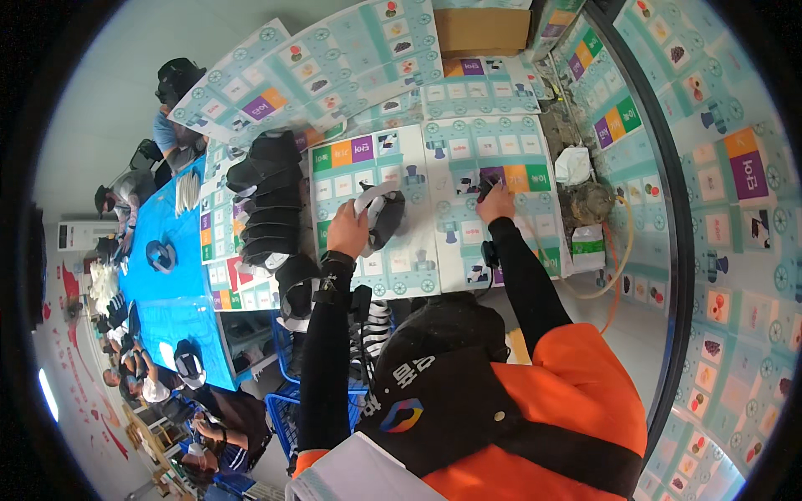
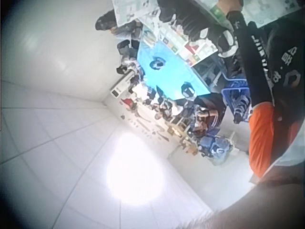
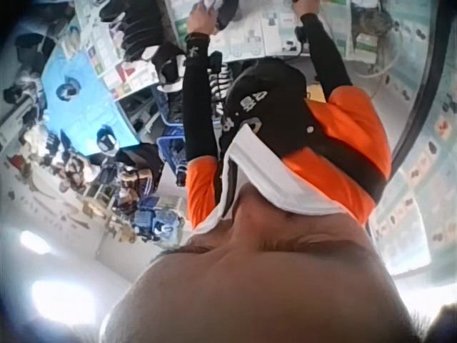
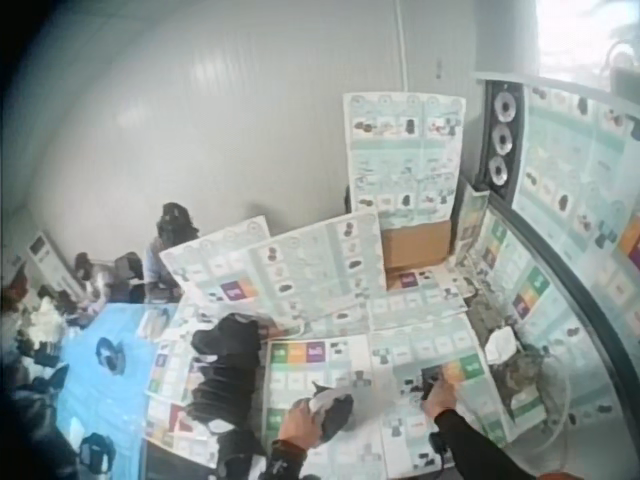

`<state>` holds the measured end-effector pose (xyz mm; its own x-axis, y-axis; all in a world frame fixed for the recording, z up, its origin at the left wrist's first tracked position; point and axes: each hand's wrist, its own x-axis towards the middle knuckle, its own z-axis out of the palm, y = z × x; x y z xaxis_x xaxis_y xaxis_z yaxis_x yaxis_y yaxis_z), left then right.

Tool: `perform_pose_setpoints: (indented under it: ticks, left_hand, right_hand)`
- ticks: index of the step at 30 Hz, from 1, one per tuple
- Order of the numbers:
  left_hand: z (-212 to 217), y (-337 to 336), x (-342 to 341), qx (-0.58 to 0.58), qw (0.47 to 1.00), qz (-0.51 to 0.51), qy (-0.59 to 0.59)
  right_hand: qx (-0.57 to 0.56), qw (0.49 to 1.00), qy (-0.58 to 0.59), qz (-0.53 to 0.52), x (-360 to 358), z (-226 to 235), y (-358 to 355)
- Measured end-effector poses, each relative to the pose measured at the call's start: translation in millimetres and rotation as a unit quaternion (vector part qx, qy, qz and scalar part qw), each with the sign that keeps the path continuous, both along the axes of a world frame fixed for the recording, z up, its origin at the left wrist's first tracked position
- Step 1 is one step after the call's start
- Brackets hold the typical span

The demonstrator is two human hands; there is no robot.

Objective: The person picks up a black shoe component, applies a substance using a small hand tool, and places the piece into a blue crate.

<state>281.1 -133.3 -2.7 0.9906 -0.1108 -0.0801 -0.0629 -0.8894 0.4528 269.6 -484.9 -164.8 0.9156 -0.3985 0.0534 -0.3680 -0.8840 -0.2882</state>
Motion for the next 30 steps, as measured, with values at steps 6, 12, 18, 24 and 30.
perform_pose_setpoints:
  ticks: [6,12,18,24,30]
  left_hand:
    - [-4.8,-1.3,3.9,-0.029,0.998,0.007,-0.056]
    - [2.7,-1.3,6.6,-0.025,0.999,0.002,-0.036]
    - [1.7,1.9,1.1,-0.042,0.998,0.016,-0.045]
    - [12.3,-3.7,-2.3,-0.040,0.999,0.021,-0.016]
    - [13.0,1.6,-4.4,-0.025,0.999,0.034,-0.002]
  right_hand:
    - [0.647,0.752,0.111,0.057,-38.0,47.1,77.6]
    - [0.541,0.804,0.225,0.104,-36.6,106.8,121.8]
    - [0.413,0.876,0.159,0.189,-42.7,103.8,123.1]
    - [0.440,0.872,0.135,0.168,-42.8,102.6,123.8]
    - [0.435,0.873,0.131,0.178,-37.0,114.1,134.5]
